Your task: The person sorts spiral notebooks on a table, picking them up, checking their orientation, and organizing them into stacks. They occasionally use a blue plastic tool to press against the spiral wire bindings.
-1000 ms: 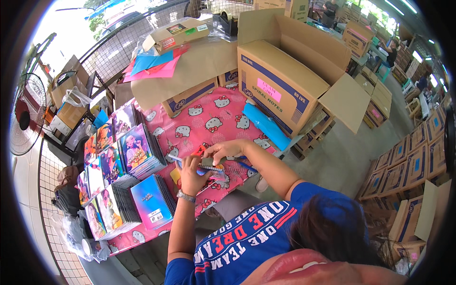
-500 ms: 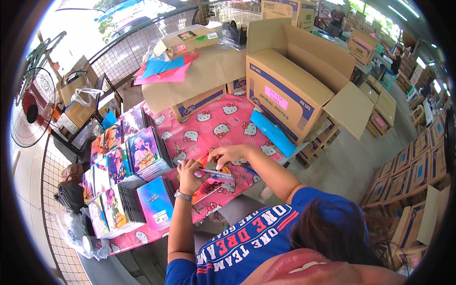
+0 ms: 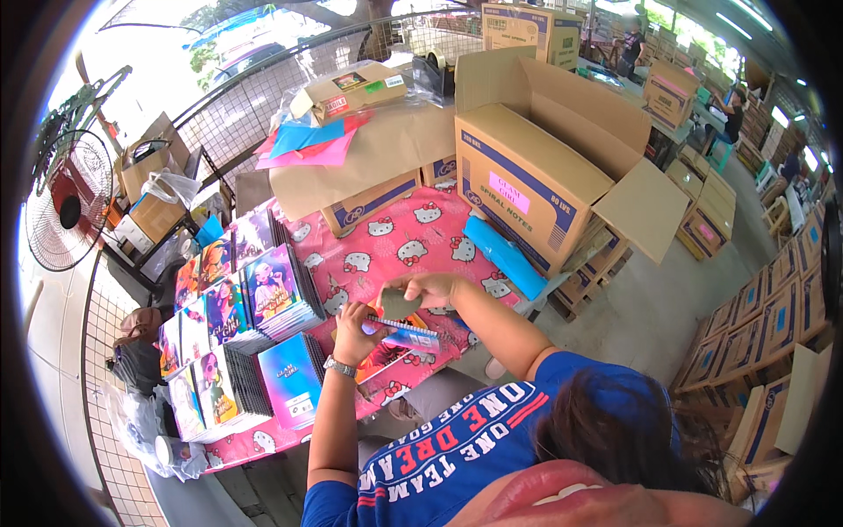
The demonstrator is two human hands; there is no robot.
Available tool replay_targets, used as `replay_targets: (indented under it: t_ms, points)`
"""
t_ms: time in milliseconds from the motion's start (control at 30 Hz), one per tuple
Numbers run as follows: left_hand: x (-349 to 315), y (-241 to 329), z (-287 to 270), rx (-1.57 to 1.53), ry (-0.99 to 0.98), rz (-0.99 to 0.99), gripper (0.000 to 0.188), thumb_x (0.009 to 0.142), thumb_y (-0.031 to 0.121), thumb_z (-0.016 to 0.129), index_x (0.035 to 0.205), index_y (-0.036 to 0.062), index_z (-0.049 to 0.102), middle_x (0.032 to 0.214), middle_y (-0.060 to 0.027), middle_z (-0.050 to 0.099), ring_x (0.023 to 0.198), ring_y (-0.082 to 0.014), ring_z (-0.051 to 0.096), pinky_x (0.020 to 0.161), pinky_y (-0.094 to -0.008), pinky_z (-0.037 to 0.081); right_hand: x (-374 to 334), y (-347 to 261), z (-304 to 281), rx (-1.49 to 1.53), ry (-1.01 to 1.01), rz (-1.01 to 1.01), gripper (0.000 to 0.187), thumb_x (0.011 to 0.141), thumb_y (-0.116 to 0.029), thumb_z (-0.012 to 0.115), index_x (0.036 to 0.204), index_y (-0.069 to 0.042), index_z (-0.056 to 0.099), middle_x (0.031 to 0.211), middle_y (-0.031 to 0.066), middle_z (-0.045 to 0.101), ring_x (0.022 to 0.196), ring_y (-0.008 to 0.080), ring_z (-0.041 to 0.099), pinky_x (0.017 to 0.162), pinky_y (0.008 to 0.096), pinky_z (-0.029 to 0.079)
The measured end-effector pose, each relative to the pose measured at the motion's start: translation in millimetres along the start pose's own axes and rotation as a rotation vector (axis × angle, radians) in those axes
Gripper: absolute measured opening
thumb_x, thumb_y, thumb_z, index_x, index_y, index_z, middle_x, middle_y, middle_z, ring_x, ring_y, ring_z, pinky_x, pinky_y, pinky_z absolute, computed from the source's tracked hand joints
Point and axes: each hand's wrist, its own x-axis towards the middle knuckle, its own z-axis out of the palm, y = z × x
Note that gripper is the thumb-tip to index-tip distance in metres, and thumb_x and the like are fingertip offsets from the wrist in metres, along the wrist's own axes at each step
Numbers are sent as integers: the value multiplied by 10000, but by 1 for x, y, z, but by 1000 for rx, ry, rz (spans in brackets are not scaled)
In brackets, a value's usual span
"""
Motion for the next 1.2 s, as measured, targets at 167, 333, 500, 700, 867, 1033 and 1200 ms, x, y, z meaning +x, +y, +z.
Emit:
replay_targets:
  t_ms: [167,333,500,700,867,1033,1200]
  points:
    - [0,-4,-7,-71,58,49,368,644,192,850,906,53,632,903,-87,592,930,-315,545,842,-409,449,12,4,-15,-394,114,249,489,761,-170,657,1217,-6,590,1147,90,630,1053,174,597,963,313,445]
    - [-7,-17,-11,-206,-45,-69,288,725,100,798,949,32,630,885,-105,587,817,-293,596,744,-380,491,26,6,-13,-411,69,183,474,765,-135,623,1223,-20,590,1155,81,629,1076,164,584,966,307,440]
    - [-11,-12,-11,-343,-94,-78,245,745,46,785,911,4,610,825,-90,587,713,-228,594,643,-322,473,22,8,-12,-465,55,277,510,754,-144,647,1251,-47,586,1143,73,631,1048,152,587,933,308,446]
    - [-20,-22,-5,-413,-61,-110,242,734,57,806,875,11,614,792,-70,582,699,-170,581,636,-307,471,12,12,-1,-285,22,110,504,748,-172,693,1228,-47,604,1091,61,631,1015,145,583,931,305,450]
    - [-22,-25,-3,-416,-70,-93,252,720,43,814,888,25,627,810,-52,594,705,-159,588,632,-297,479,8,13,-2,-314,116,232,513,760,-200,717,1241,-61,607,1044,26,614,1017,125,559,901,277,438]
    - [-27,-49,14,-487,51,-217,255,732,56,814,894,28,619,783,-43,632,648,-137,575,615,-280,476,3,8,-44,-938,322,412,474,807,-246,678,1258,-108,624,1174,66,641,1098,192,574,942,333,451]
    - [-19,-9,13,-355,334,-334,255,821,94,757,1011,30,600,786,-38,634,628,-99,565,563,-268,461,-59,62,-118,-1491,866,286,557,855,-345,658,1349,-123,530,1347,150,531,1216,338,510,1018,439,412]
